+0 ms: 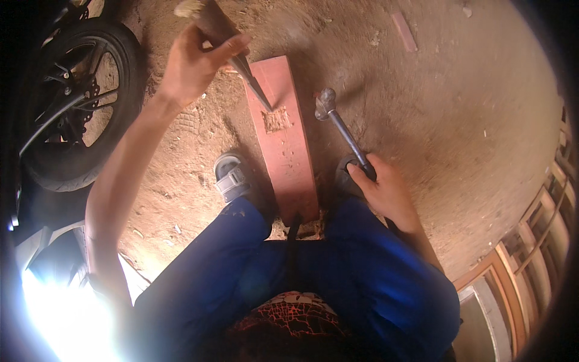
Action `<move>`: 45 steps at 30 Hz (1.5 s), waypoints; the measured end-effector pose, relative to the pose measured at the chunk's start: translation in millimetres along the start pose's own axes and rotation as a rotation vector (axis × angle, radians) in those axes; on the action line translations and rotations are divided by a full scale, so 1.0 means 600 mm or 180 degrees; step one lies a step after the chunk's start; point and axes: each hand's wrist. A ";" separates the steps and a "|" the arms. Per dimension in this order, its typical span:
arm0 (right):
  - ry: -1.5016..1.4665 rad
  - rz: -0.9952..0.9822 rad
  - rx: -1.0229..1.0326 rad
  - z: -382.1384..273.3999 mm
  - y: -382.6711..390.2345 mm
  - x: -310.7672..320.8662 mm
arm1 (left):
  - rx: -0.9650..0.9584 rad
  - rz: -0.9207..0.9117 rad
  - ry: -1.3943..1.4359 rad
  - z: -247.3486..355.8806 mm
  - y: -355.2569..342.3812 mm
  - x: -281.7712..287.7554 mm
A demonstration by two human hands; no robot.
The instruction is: The person sits on the ground and uses a hammer and chisel to carve a rectangular hole into a pink wooden plank. They repeatedly strike the chisel to remove wood chips and deepen the cavity.
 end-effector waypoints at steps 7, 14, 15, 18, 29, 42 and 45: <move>-0.0179 0.0016 -0.0044 0.010 -0.006 -0.002 | 0.0112 -0.0107 0.0072 -0.014 -0.007 -0.003; -0.0699 -0.0086 -0.0341 -0.001 -0.009 -0.007 | -0.0084 0.0003 0.0491 0.000 0.000 -0.009; -0.0708 -0.0060 -0.0297 0.006 -0.010 -0.011 | -0.0081 -0.0025 0.0617 0.006 0.002 -0.007; -0.0641 -0.0075 -0.0378 0.007 -0.010 -0.007 | -0.0024 -0.0105 0.0402 -0.001 0.000 -0.012; -0.0669 -0.0283 -0.0541 0.024 -0.033 0.000 | -0.0037 -0.0193 0.1208 -0.006 0.007 -0.040; 0.0898 -0.0048 -0.0154 0.109 -0.041 -0.011 | -0.0064 -0.0229 0.1313 0.028 0.017 -0.051; 0.0777 0.0607 0.0621 0.054 -0.024 0.013 | -0.0035 -0.0204 0.1386 0.029 0.017 -0.054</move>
Point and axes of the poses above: each hand's wrist, its own y-axis away from the middle knuckle, its own x-axis out of the back of the hand, z = x × y, and after that the axes turned 2 degrees about y, right-handed
